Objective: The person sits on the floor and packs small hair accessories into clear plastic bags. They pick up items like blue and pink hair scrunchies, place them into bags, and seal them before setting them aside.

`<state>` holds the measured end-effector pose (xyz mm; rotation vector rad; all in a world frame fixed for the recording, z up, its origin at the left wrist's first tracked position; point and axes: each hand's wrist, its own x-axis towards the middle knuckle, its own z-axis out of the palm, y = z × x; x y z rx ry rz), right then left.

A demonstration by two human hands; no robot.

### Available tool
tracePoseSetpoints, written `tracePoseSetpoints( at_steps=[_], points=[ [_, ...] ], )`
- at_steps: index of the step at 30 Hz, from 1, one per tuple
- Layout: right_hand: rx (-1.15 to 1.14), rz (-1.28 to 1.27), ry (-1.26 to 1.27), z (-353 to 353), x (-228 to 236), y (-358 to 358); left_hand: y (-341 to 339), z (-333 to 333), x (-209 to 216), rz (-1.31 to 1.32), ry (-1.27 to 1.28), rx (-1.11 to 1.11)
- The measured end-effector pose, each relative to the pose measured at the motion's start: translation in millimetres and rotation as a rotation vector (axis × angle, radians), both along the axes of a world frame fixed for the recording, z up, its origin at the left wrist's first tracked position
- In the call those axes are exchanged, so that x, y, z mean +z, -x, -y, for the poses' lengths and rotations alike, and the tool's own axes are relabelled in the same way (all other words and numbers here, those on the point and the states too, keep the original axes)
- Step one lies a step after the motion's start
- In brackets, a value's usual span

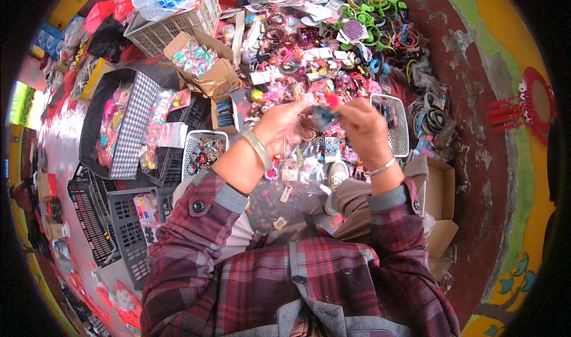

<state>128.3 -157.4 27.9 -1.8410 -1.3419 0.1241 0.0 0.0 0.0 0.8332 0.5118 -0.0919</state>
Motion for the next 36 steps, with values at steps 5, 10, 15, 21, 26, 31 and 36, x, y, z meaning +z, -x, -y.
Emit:
tracePoseSetpoints(
  at_steps=[5, 10, 15, 21, 26, 31, 36],
  points=[
    [0.300, -1.230, -0.289, 32, 7, -34, 1, -17, -14, 0.011, -0.026, 0.444],
    [0.608, -1.347, -0.254, 14, 8, -5, -4, -24, 0, 0.014, -0.266, 0.586],
    [0.401, -1.306, 0.020, -1, -2, 17, -3, -7, 9, 0.042, -0.315, 0.488],
    [0.217, -1.373, -0.015, 8, -5, -1, -5, -5, 8, 0.131, -0.242, 0.414],
    [0.181, -1.443, -0.235, 13, -3, -11, -4, -6, 19, 0.295, -0.208, 0.387],
    [0.158, -1.447, -0.321, 17, -2, -20, 3, -10, 30, 0.278, -0.402, 0.134],
    [0.159, -1.438, -0.286, 15, 2, -17, 1, -8, 21, 0.279, -0.270, 0.129]
  ],
)
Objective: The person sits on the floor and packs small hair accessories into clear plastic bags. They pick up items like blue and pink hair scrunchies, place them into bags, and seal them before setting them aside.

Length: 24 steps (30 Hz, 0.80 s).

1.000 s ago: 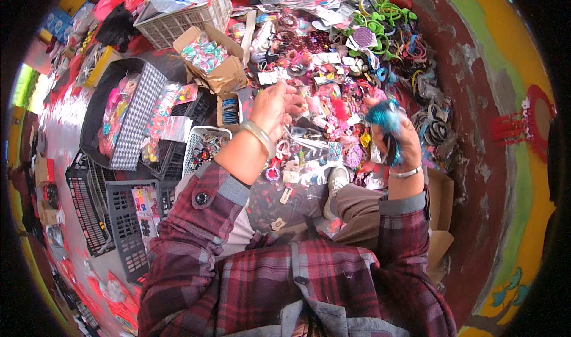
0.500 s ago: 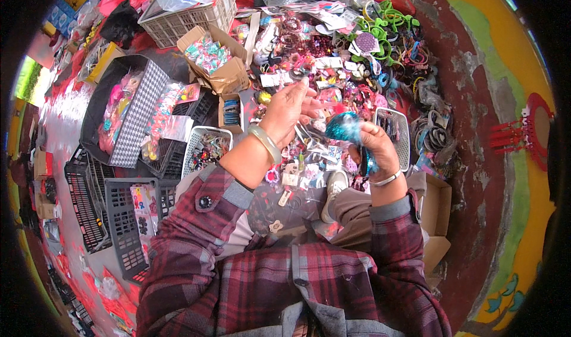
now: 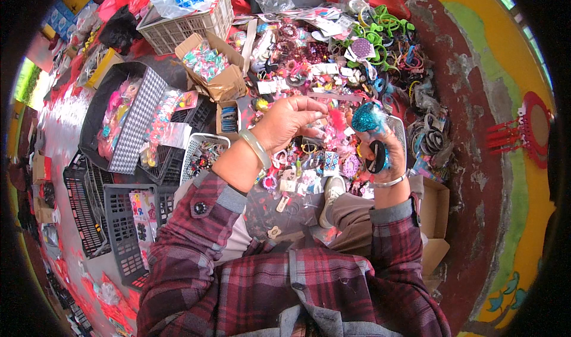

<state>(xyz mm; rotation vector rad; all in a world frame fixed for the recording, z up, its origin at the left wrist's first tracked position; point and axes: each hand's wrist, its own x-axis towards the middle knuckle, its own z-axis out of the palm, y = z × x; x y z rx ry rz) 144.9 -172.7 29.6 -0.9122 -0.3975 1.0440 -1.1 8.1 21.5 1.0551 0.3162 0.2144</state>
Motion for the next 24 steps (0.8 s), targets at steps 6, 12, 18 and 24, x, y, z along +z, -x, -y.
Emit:
tracePoseSetpoints(
  at_steps=[6, 12, 18, 24],
  points=[
    [0.114, -0.011, -0.086, 3, -7, -2, 1, 2, 3, 0.178, 0.220, -0.029],
    [0.112, 0.142, 0.032, 6, -9, 1, 2, 1, -1, 0.138, 0.191, 0.043],
    [0.087, 0.221, 0.083, 4, -5, 4, 0, -2, -8, 0.196, 0.148, 0.057],
    [0.069, 0.215, 0.038, 3, -5, 6, -2, -1, -10, 0.256, 0.150, 0.023]
  ],
)
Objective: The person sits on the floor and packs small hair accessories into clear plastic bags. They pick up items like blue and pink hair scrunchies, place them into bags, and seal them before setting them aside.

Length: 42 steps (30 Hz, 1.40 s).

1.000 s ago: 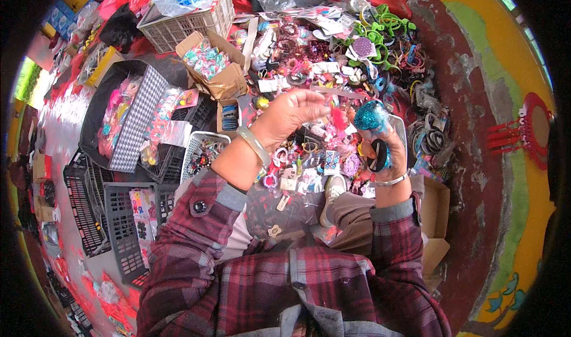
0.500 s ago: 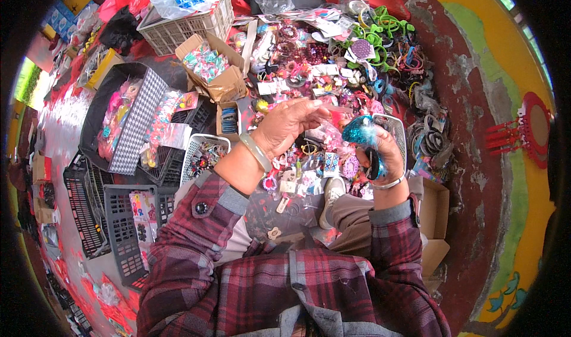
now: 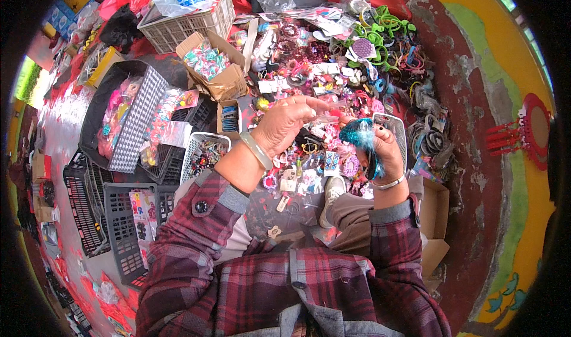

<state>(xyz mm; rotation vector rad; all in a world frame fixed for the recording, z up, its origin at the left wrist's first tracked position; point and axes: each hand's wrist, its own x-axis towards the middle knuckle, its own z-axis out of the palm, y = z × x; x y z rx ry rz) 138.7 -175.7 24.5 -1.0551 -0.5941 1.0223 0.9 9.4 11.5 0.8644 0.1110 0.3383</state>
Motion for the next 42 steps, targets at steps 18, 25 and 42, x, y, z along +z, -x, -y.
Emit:
tracePoseSetpoints(
  at_steps=[18, 25, 42],
  points=[
    [0.037, 0.043, 0.020, 2, 1, -2, -1, -1, -5, -0.208, -0.045, -0.021],
    [0.011, -0.002, -0.015, -1, 4, 2, 3, 0, 3, -0.265, -0.007, -0.083],
    [-0.033, -0.048, -0.004, 3, -6, -6, 5, 2, 14, -0.345, -0.224, -0.101]
  ],
)
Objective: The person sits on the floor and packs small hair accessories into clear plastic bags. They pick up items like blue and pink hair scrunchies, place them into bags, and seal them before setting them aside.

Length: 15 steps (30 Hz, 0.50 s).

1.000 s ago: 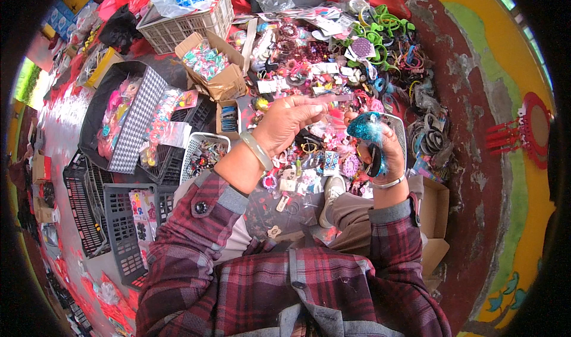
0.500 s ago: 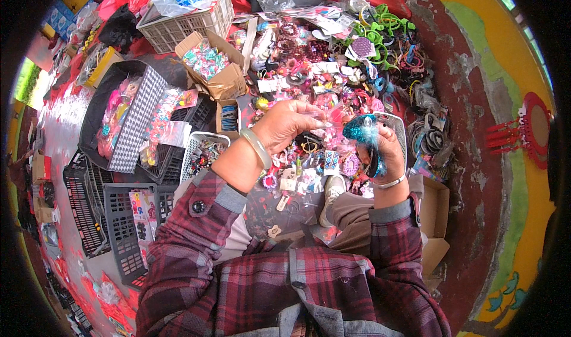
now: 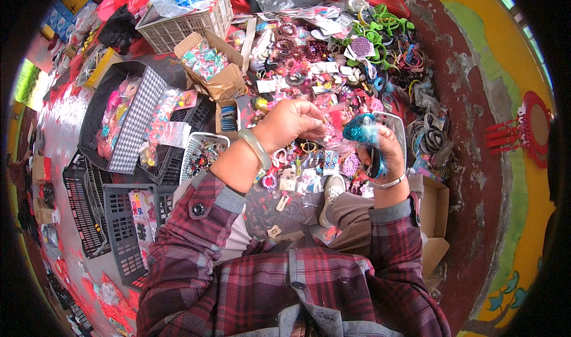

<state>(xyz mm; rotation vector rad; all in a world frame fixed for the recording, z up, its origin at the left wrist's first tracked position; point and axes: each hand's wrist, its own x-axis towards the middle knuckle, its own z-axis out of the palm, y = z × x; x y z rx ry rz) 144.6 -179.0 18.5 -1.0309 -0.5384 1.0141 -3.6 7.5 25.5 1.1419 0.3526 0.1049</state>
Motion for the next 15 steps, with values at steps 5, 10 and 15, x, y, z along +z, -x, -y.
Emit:
tracePoseSetpoints(
  at_steps=[5, 10, 15],
  points=[
    [-0.002, -0.003, 0.002, -1, 4, 3, -2, -1, -10, 0.056, -0.046, -0.082],
    [0.009, -0.032, -0.014, -1, 2, 2, -4, 0, -16, 0.084, -0.190, -0.018],
    [-0.027, -0.112, 0.049, -1, 8, 3, -3, 0, -4, -0.004, -0.225, 0.125]
  ],
)
